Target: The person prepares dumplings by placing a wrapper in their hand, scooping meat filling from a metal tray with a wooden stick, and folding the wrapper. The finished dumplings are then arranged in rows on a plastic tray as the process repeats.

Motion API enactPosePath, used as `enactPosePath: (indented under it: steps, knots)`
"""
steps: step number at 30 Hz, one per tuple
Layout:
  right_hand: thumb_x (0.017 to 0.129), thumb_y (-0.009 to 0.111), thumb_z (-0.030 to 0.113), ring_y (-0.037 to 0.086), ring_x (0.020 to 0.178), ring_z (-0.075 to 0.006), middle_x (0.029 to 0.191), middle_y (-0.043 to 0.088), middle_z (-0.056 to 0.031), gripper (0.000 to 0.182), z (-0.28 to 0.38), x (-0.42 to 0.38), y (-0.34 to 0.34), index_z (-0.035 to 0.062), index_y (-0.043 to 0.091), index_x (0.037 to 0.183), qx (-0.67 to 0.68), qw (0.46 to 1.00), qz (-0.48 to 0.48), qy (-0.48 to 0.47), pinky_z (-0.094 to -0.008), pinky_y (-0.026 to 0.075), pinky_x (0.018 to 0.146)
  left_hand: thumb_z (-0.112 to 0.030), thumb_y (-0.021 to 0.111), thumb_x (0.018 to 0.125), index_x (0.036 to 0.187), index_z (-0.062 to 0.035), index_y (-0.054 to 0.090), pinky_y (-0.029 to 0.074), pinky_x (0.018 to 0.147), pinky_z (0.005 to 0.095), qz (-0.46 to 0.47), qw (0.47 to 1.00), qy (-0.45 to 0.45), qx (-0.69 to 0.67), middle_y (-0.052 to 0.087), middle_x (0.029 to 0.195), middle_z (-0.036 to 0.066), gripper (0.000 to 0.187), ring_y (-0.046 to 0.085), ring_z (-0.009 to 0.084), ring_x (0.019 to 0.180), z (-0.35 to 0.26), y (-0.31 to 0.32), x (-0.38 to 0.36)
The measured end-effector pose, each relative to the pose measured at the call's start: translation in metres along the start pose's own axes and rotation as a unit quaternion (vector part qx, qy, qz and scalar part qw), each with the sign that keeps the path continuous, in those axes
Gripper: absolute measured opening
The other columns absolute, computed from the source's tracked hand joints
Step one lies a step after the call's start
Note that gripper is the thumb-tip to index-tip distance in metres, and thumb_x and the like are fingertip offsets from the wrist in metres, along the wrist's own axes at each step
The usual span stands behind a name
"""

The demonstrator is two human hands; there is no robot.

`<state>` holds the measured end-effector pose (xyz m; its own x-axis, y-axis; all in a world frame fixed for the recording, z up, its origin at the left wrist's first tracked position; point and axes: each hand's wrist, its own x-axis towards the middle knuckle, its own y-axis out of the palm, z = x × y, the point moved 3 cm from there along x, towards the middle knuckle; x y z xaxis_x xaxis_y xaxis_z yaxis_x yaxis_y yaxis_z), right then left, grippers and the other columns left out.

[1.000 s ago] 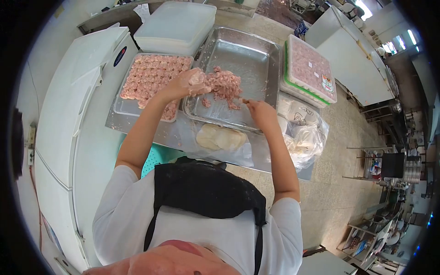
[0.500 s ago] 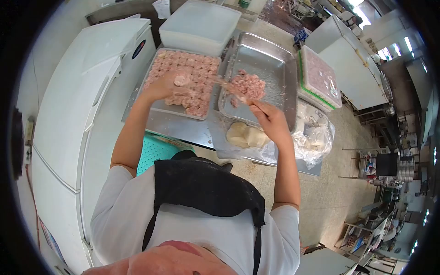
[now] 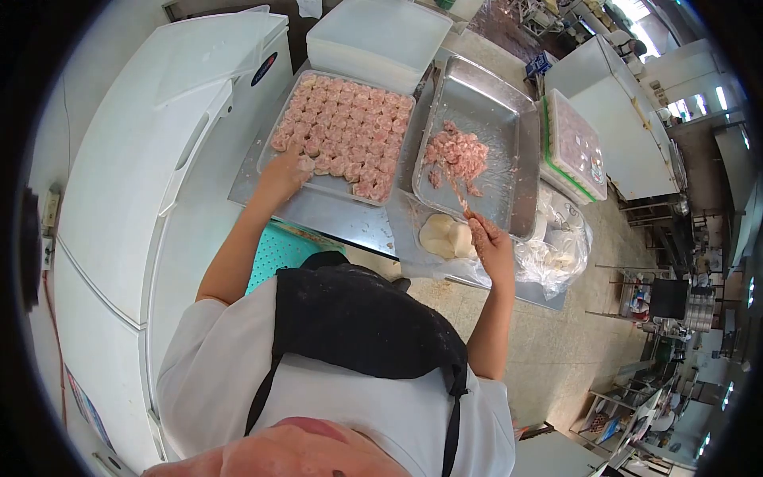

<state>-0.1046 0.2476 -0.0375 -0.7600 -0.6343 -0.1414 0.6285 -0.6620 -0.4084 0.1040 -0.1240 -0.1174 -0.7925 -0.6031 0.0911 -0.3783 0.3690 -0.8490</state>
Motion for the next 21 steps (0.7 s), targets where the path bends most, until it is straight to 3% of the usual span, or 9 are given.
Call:
enactPosePath:
  steps: [5, 7, 10, 12, 13, 15, 17, 19, 21]
  knots:
    - [0.094, 0.058, 0.018, 0.041, 0.061, -0.0026, 0.068, 0.048, 0.0067, 0.026, 0.001, 0.005, -0.01, 0.0018, 0.066, 0.113, -0.006, 1.0, -0.006, -0.012, -0.0194, 0.033, 0.053, -0.014, 0.071, 0.072, 0.132, 0.0035, 0.036, 0.049, 0.077, 0.0459, 0.017, 1.0, -0.017, 0.008, 0.062, 0.098, 0.025, 0.071, 0.06, 0.04, 0.094, 0.001, 0.025, 0.017]
    - [0.094, 0.057, 0.019, 0.045, 0.062, -0.0041, 0.068, 0.051, 0.0055, 0.027, -0.004, 0.012, -0.016, 0.0014, 0.065, 0.113, -0.014, 1.0, 0.001, -0.012, -0.0223, 0.036, 0.054, -0.013, 0.071, 0.072, 0.137, 0.0033, 0.032, 0.048, 0.083, 0.0454, -0.064, 0.998, 0.023, -0.017, 0.06, 0.106, 0.027, 0.077, 0.058, 0.041, 0.101, 0.014, 0.035, 0.027]
    - [0.096, 0.054, 0.024, 0.043, 0.056, -0.0071, 0.063, 0.047, 0.0038, 0.029, -0.009, 0.032, -0.032, 0.0019, 0.065, 0.111, -0.128, 0.987, -0.014, -0.098, -0.0234, 0.034, 0.052, -0.014, 0.072, 0.072, 0.139, 0.0001, 0.03, 0.046, 0.09, 0.0445, -0.072, 0.996, 0.057, -0.018, 0.055, 0.118, 0.029, 0.08, 0.055, 0.0409, 0.109, 0.02, 0.039, 0.033]
    - [0.094, 0.052, 0.031, 0.064, 0.079, -0.0334, 0.081, 0.066, -0.0169, 0.03, -0.009, 0.051, -0.052, 0.0063, 0.067, 0.101, -0.261, 0.959, -0.004, -0.109, -0.0428, 0.048, 0.067, -0.014, 0.071, 0.072, 0.141, -0.0031, 0.028, 0.045, 0.092, 0.0439, -0.038, 0.997, 0.055, -0.037, 0.053, 0.123, 0.028, 0.082, 0.053, 0.0404, 0.112, 0.015, 0.028, 0.028]
    - [0.094, 0.052, 0.031, 0.064, 0.079, -0.0334, 0.081, 0.066, -0.0169, 0.03, -0.012, 0.062, -0.068, 0.0063, 0.067, 0.101, -0.261, 0.96, -0.01, -0.103, -0.0428, 0.048, 0.067, -0.013, 0.071, 0.072, 0.143, -0.0063, 0.027, 0.043, 0.095, 0.0433, -0.012, 0.997, 0.047, -0.053, 0.051, 0.127, 0.027, 0.084, 0.052, 0.0398, 0.115, 0.002, 0.019, 0.023]
    - [0.092, 0.052, 0.035, 0.061, 0.081, -0.0379, 0.085, 0.064, -0.02, 0.033, -0.022, 0.086, -0.095, 0.0065, 0.068, 0.092, -0.522, 0.844, 0.062, -0.103, -0.0457, 0.048, 0.068, -0.015, 0.071, 0.073, 0.139, -0.0082, 0.035, 0.043, 0.096, 0.0414, -0.014, 0.999, 0.028, -0.011, 0.052, 0.128, 0.023, 0.076, 0.052, 0.0369, 0.117, -0.034, 0.005, 0.009]
    - [0.092, 0.052, 0.035, 0.062, 0.08, -0.0377, 0.084, 0.064, -0.0191, 0.033, -0.002, 0.1, -0.115, 0.006, 0.068, 0.089, -0.546, 0.828, 0.091, -0.087, -0.047, 0.048, 0.068, -0.016, 0.071, 0.073, 0.135, -0.0101, 0.043, 0.043, 0.097, 0.0395, -0.018, 0.999, 0.002, 0.033, 0.053, 0.128, 0.019, 0.068, 0.052, 0.034, 0.118, -0.075, 0.0, -0.003]
    - [0.091, 0.053, 0.035, 0.062, 0.079, -0.0376, 0.084, 0.065, -0.0182, 0.033, -0.002, 0.122, -0.124, 0.0055, 0.068, 0.086, -0.57, 0.808, 0.125, -0.078, -0.0483, 0.048, 0.068, -0.018, 0.07, 0.075, 0.124, -0.0083, 0.054, 0.047, 0.088, 0.0375, 0.047, 0.985, 0.046, -0.158, 0.06, 0.118, 0.014, 0.053, 0.058, 0.031, 0.105, -0.14, 0.018, -0.009]
    - [0.091, 0.052, 0.036, 0.062, 0.076, -0.0377, 0.083, 0.065, -0.0182, 0.035, -0.008, 0.146, -0.122, 0.0055, 0.068, 0.084, -0.506, 0.837, 0.107, -0.178, -0.0485, 0.048, 0.067, -0.015, 0.068, 0.077, 0.114, -0.0065, 0.06, 0.048, 0.082, 0.036, 0.131, 0.952, 0.136, -0.239, 0.062, 0.109, 0.011, 0.039, 0.06, 0.0289, 0.093, -0.192, 0.059, -0.02]
